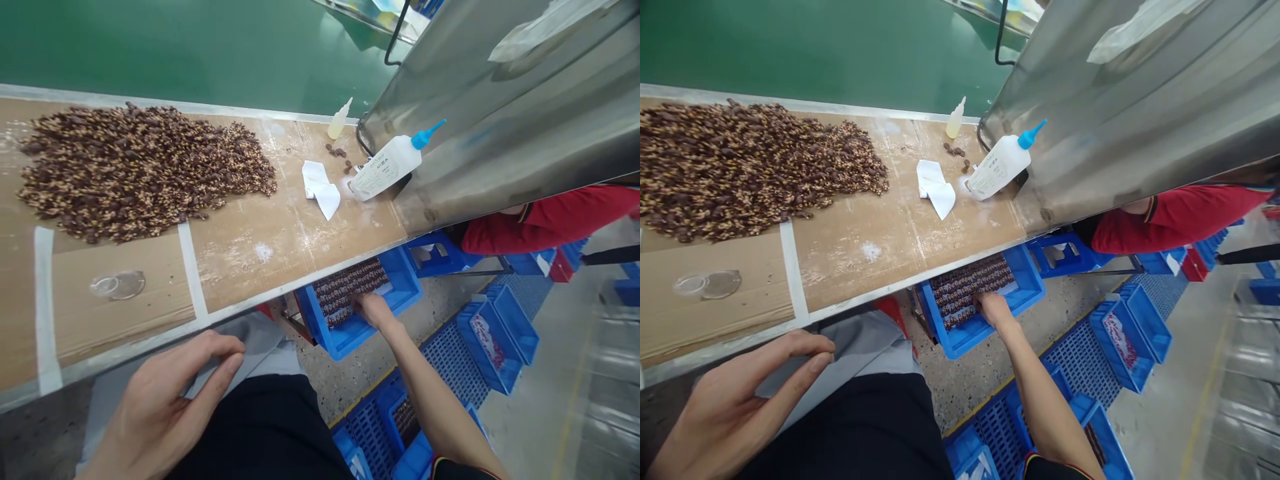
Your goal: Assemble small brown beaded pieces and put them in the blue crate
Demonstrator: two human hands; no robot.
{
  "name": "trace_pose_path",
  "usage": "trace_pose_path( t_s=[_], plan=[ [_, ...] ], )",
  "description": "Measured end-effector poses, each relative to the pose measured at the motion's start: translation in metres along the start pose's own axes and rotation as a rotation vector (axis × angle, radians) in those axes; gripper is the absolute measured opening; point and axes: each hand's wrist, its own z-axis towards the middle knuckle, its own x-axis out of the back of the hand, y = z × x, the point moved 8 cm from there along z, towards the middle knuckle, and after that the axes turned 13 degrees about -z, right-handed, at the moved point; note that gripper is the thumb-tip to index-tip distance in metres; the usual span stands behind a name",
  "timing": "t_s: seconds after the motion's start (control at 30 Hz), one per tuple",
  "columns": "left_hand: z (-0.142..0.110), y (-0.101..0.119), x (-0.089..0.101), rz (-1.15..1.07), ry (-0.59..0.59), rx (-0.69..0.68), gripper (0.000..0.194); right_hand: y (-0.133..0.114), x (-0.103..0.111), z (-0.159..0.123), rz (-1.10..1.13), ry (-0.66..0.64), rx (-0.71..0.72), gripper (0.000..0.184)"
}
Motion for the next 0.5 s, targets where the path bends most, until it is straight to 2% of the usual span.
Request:
trace_pose_path(
  t_s=[0.27,0.4,0.5],
  plan=[
    [-0.004,-0.004,-0.003,-0.027,-0.012,0.029,0.009,-0.001,-0.008,0.000,0.001,-0.035,0.031,0.035],
    [-0.002,-0.002,-0.002,-0.032,-0.006,0.015,0.008,-0.005,-0.002,-0.004,0.050,-0.032,-0.002,0.032],
    [-0.001,0.004,-0.001,-0.047,-0.009,-0.001,0.008,-0.011,0.010,-0.012,0.087,-0.011,-0.032,0.022]
  ],
)
